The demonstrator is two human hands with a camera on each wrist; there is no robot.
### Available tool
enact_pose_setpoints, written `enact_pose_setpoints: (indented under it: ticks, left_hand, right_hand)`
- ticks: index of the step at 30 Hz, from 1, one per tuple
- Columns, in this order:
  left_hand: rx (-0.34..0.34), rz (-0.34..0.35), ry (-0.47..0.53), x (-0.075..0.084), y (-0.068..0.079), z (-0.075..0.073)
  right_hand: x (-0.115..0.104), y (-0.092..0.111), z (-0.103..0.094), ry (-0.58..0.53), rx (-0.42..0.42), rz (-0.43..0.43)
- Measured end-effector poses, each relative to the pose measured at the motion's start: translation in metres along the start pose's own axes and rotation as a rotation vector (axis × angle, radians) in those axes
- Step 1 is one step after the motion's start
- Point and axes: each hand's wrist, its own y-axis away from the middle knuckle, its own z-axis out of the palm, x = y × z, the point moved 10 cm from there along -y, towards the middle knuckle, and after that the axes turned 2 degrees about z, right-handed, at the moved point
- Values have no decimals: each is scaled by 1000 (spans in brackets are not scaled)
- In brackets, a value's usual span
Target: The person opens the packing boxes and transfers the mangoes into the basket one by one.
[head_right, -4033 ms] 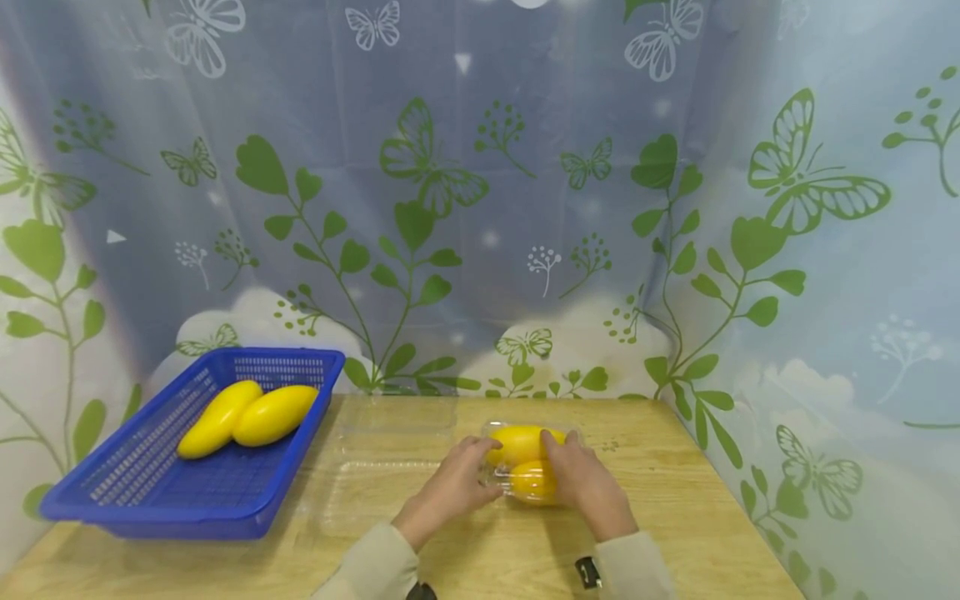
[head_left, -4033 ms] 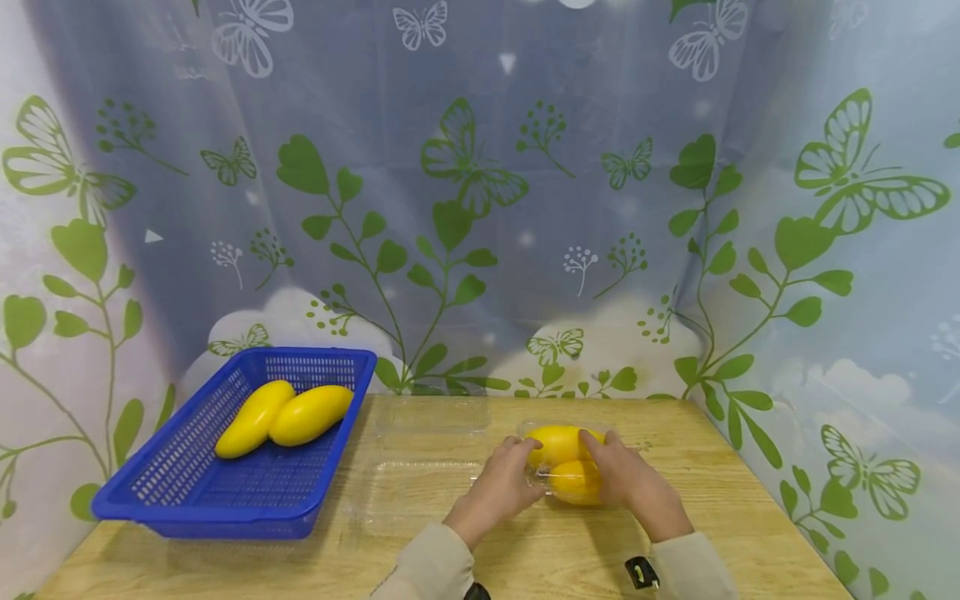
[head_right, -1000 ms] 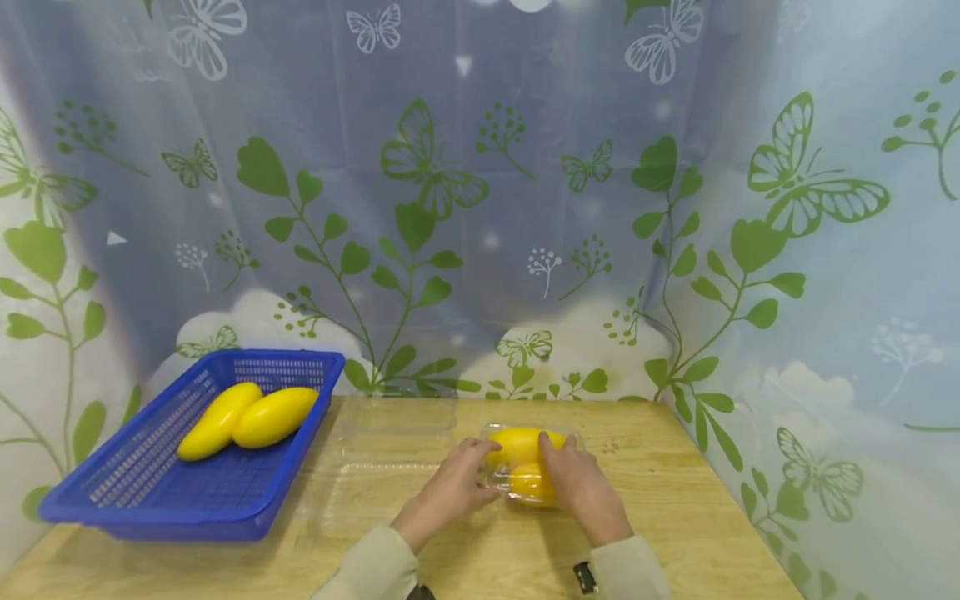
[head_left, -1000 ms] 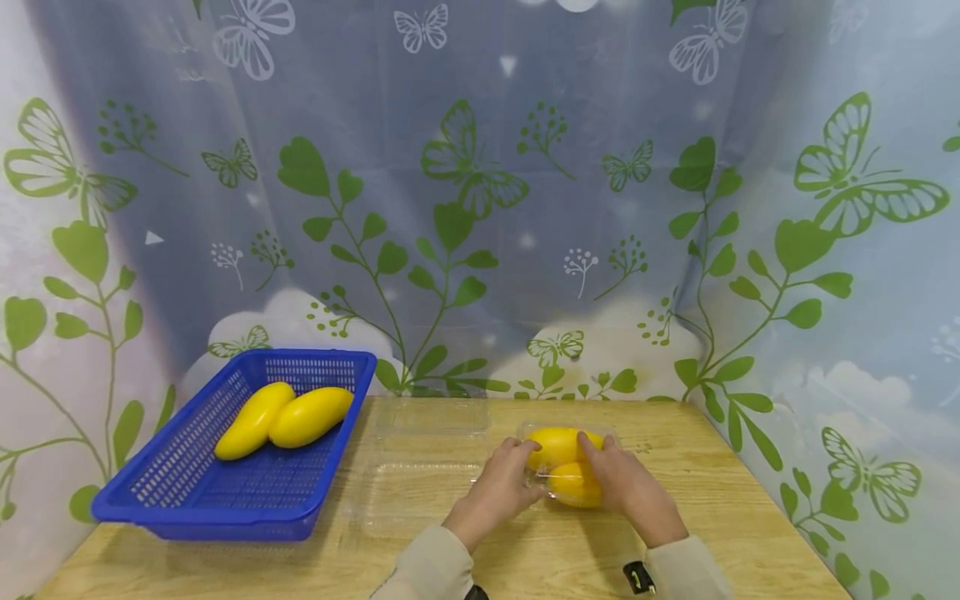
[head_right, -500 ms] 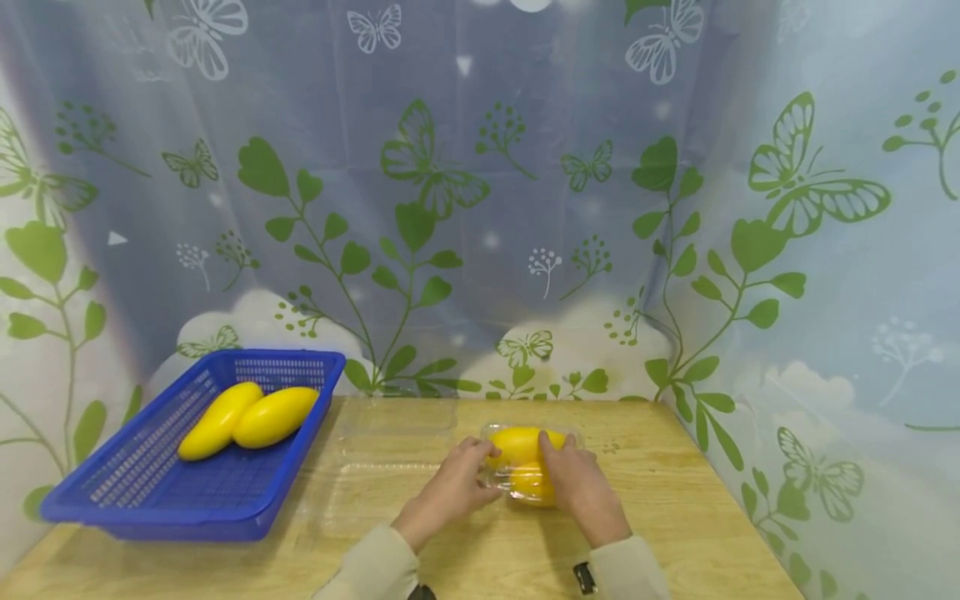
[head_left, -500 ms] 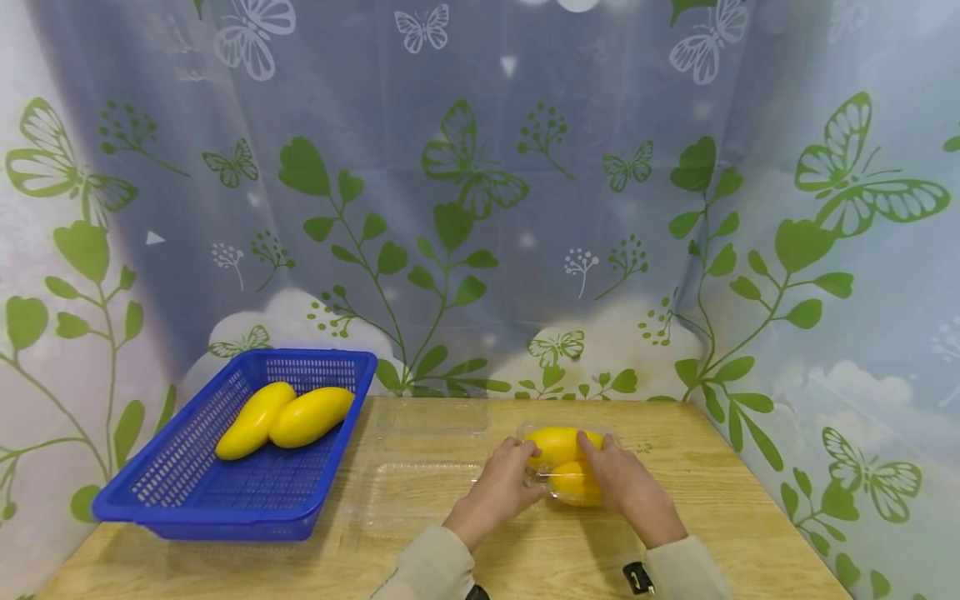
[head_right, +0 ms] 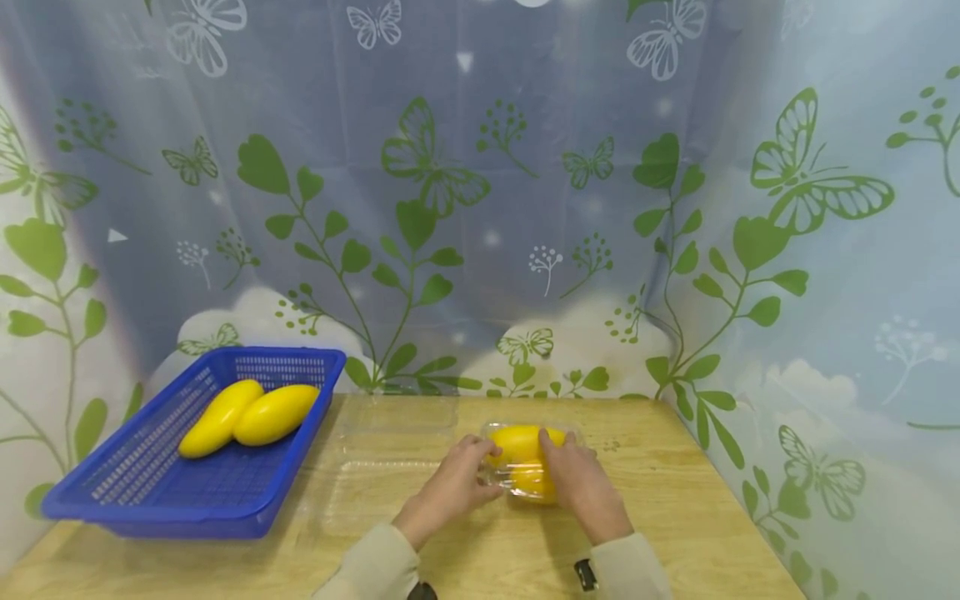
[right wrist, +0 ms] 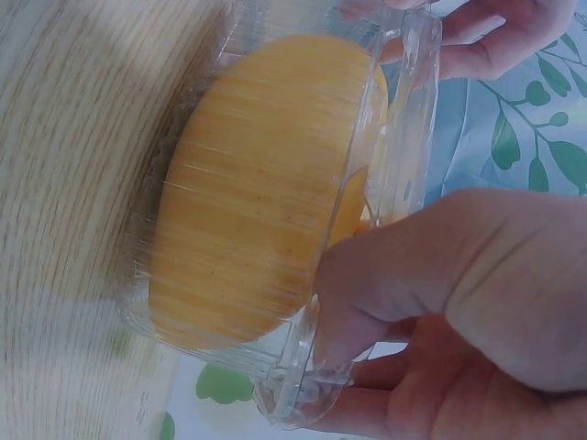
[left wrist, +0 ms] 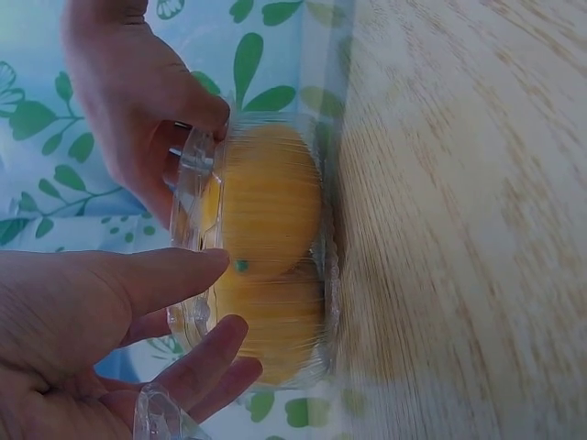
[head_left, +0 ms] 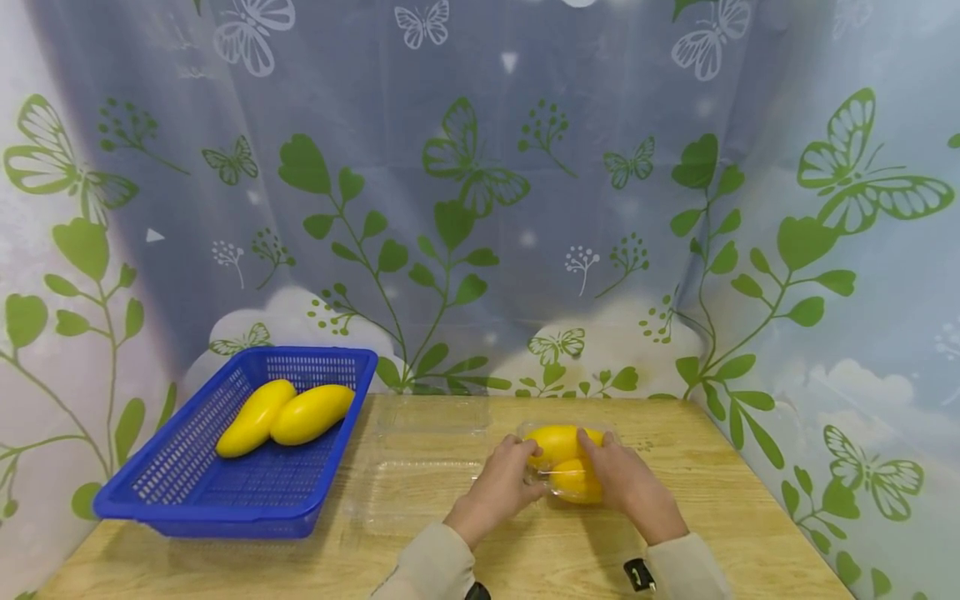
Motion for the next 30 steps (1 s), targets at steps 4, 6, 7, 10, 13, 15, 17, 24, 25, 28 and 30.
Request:
enact_pose_setpoints:
  ticks: [4,6,7,10,13,15,17,24,25,28,30]
  left_hand:
    - [0,-4,-6,1,0,0]
    - [1,-6,-10,1,-1,0]
    - [-1,-8,-11,1,-1,0]
    - [-2,-21,-17,-1,-1,-1]
    - [-6,-33,-14,-3,-1,0]
    - [-5,-36,-15,-4,-1,-1]
    - [-2,-39,-19,-5,0,-1]
    - [15,-18,-49,-5,-2,-2]
    - [15,-16,-51,-5,-2,-2]
    - [17,-15,-55,-6,-3,-1]
    - [18,-14,-59,-6,-3,-2]
  right_hand:
    - [-1,0,-2,25,12,3]
    - [-1,0,-3,42,17,7]
    - [-1,0,-3,48,17,9]
    - [-1,0,-5,25,6,13]
    - [2,1,-8,-34,-15,-2]
    - [4,2,-12,-73,-23,-24]
    - [7,3,-16,-106,-26,-49]
    - [23,8,-26,-244,-26,-96]
    - [25,8,-27,-250,-26,-102]
    - [27,8,-28,-252,-23,-120]
    - [27,8,-29,-252,-22,-124]
